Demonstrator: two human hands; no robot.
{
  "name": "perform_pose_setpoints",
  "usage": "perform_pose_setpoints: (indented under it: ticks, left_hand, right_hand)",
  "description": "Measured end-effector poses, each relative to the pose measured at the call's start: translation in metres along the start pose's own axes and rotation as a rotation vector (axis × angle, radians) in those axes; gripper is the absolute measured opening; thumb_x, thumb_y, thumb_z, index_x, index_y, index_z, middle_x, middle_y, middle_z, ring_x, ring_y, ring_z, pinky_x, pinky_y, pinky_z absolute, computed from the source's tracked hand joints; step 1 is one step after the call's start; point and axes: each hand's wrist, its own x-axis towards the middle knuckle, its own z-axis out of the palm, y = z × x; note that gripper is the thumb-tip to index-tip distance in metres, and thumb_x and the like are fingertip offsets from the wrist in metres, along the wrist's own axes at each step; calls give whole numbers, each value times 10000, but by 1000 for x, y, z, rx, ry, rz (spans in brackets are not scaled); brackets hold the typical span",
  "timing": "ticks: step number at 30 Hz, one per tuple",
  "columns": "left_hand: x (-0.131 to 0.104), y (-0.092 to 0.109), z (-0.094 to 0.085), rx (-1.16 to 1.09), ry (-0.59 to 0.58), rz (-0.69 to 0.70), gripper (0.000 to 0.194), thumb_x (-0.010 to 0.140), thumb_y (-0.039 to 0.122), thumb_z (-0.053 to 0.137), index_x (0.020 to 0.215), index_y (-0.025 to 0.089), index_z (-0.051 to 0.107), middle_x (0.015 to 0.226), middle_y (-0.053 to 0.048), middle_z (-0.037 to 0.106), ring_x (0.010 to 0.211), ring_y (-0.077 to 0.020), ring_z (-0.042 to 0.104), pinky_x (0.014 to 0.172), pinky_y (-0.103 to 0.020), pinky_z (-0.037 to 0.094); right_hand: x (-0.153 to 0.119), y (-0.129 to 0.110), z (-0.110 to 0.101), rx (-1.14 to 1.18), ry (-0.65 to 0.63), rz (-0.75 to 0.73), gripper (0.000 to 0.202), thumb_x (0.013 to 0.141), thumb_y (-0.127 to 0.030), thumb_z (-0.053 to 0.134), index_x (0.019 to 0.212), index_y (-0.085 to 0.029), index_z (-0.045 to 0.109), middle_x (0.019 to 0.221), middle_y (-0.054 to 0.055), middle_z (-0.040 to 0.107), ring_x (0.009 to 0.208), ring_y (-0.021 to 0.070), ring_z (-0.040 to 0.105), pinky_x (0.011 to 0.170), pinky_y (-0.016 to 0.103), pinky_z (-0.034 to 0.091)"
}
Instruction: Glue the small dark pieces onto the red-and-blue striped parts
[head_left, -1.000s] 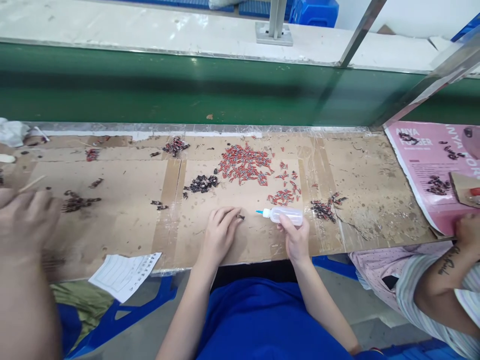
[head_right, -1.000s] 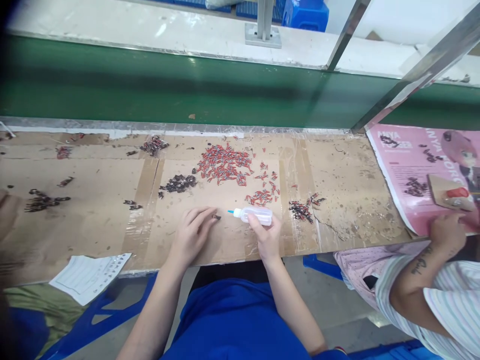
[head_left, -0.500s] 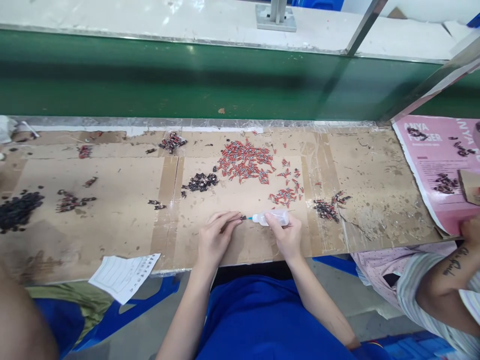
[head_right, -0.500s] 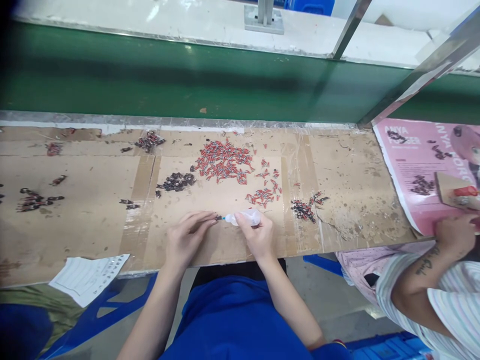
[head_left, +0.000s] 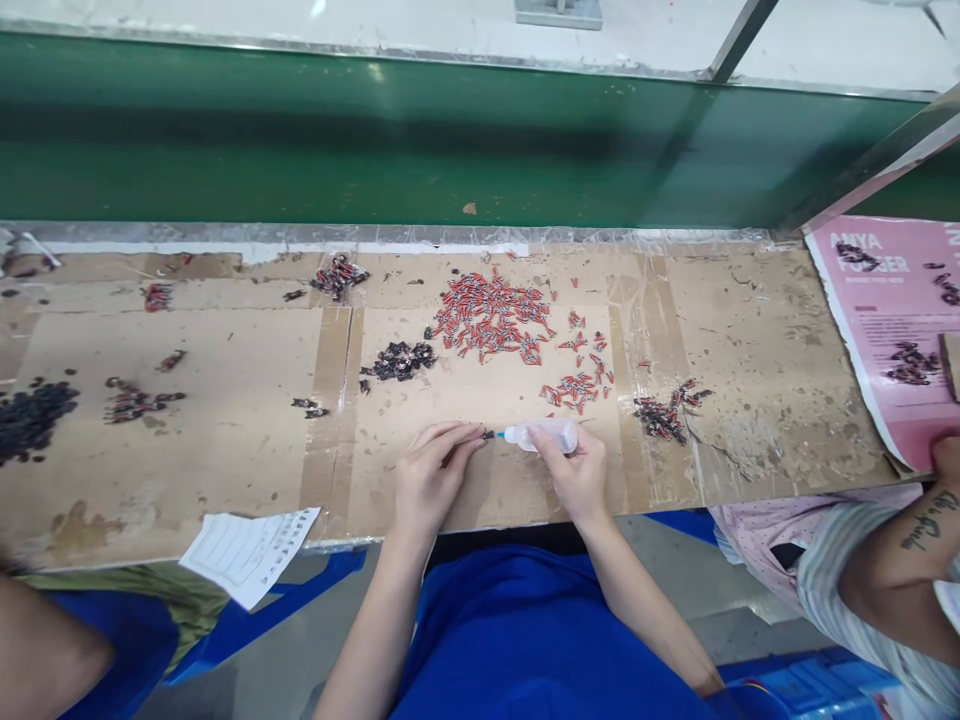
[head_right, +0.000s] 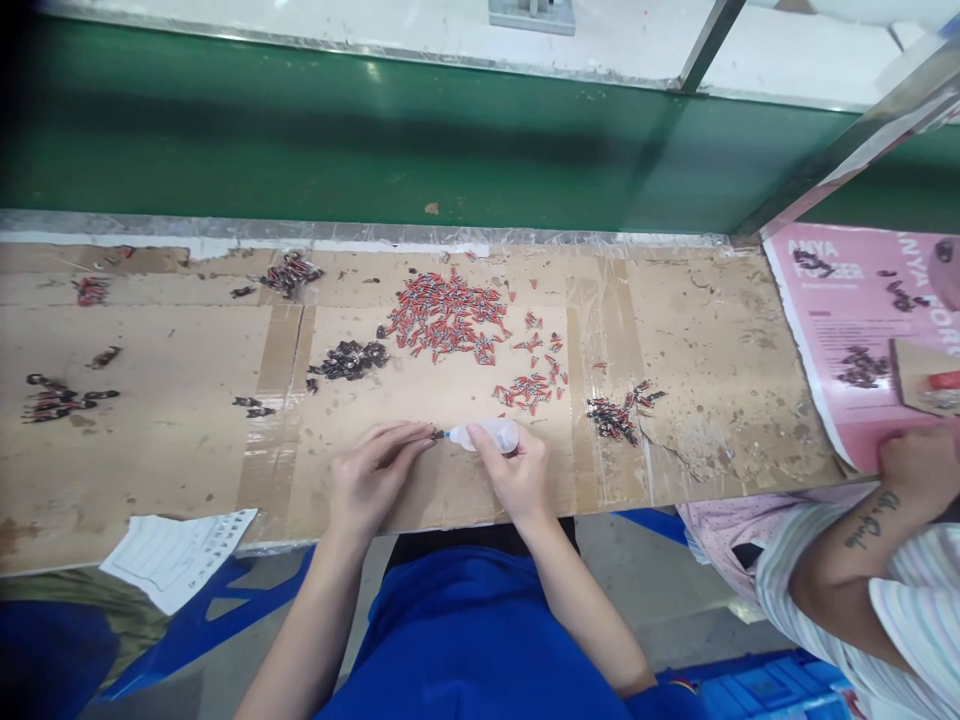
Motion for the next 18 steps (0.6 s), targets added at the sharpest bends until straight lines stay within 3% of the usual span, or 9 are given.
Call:
perform_pose_setpoints:
  ticks: [7, 14, 18]
  left_hand:
    - [0, 1, 0, 20, 3, 7, 108, 879, 274, 680, 928, 229, 765, 888, -34, 781, 843, -173, 729, 806, -315, 594]
    - [0, 0, -1, 15, -6, -1, 109, 876, 276, 683, 934, 228, 763, 896, -37, 783, 856, -177, 729, 817, -322, 590]
    - [0, 0, 0, 12, -5, 2, 110, 877, 278, 682, 928, 223, 763, 890, -38, 784, 852, -177, 730, 821, -322, 588]
  right_hand:
    - [-1, 3, 0, 20, 38, 0, 281, 743, -437, 719, 645, -174, 704, 605, 19, 659, 550, 151, 558, 528, 275, 452]
    - [0, 3, 1, -34, 20, -25, 319, 738, -420, 718, 550, -180, 624, 513, -20, 552, 493, 116, 465, 486, 251, 383]
    - [0, 2, 1, -57, 10, -28, 322, 753, -429, 705, 566, -177, 632, 521, -19, 560, 502, 116, 474, 486, 246, 391]
